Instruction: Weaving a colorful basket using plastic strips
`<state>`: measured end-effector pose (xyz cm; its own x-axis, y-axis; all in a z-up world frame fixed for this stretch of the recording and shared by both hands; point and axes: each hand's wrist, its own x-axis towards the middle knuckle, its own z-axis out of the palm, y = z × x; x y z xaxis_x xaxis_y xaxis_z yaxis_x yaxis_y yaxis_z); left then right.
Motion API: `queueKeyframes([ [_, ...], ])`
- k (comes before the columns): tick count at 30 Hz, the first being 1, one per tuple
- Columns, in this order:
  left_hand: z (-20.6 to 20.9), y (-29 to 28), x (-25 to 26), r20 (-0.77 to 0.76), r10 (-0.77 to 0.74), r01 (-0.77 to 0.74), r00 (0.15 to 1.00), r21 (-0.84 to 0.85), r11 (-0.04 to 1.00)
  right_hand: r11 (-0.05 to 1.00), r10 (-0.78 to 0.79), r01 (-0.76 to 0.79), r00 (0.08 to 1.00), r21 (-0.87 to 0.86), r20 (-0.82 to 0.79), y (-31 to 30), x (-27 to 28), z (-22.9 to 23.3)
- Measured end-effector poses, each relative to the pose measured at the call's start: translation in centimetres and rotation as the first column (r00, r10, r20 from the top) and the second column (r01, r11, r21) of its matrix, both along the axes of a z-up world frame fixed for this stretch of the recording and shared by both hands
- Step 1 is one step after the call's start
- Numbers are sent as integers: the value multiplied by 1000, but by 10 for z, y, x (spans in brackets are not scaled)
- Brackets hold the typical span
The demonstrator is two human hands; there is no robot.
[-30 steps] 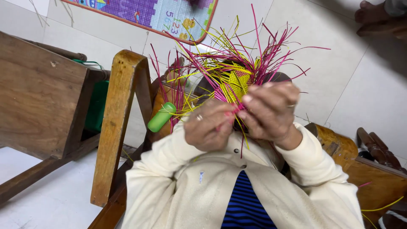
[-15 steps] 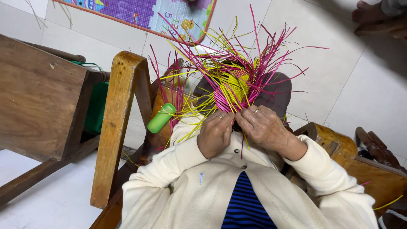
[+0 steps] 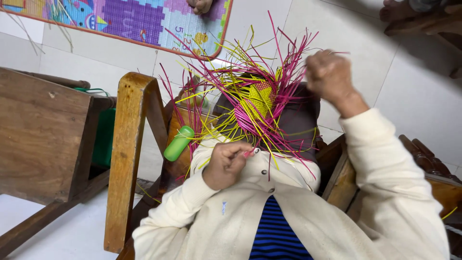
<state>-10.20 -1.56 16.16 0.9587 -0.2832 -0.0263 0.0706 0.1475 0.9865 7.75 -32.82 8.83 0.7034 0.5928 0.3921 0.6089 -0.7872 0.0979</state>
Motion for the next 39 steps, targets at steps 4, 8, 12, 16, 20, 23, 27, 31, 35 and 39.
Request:
queueKeyframes([
  [4,14,20,-13,-70,18,-11,997,99,995,947,-206,206,978,-247,28,-82,25,-30],
  [8,10,34,-12,-211,17,5,977,102,995,855,-386,413,911,-313,146,-130,35,-38],
  [12,-15,37,-8,-370,51,14,928,170,985,854,-365,418,906,-309,216,-91,19,-2],
  [16,-57,10,-5,-493,122,-104,862,63,993,889,234,-76,923,452,-305,64,-48,74],
  [20,-75,0,-5,-402,85,-145,912,-123,982,776,487,-275,833,567,-263,120,-102,58],
  [23,-73,9,2,-371,81,-127,925,-101,987,774,504,-296,823,560,-262,116,-107,28],
  [27,-90,56,47,153,315,-338,937,631,698,766,444,-190,846,614,-293,101,-95,10],
  [31,-150,82,69,-167,413,-16,896,914,405,726,456,-125,824,676,-337,102,-92,24],
  [35,-176,84,97,-214,420,92,882,952,291,748,442,-95,810,657,-386,104,-93,24],
  [39,-278,108,105,-94,349,32,932,983,179,767,435,-90,802,636,-410,105,-95,23],
])
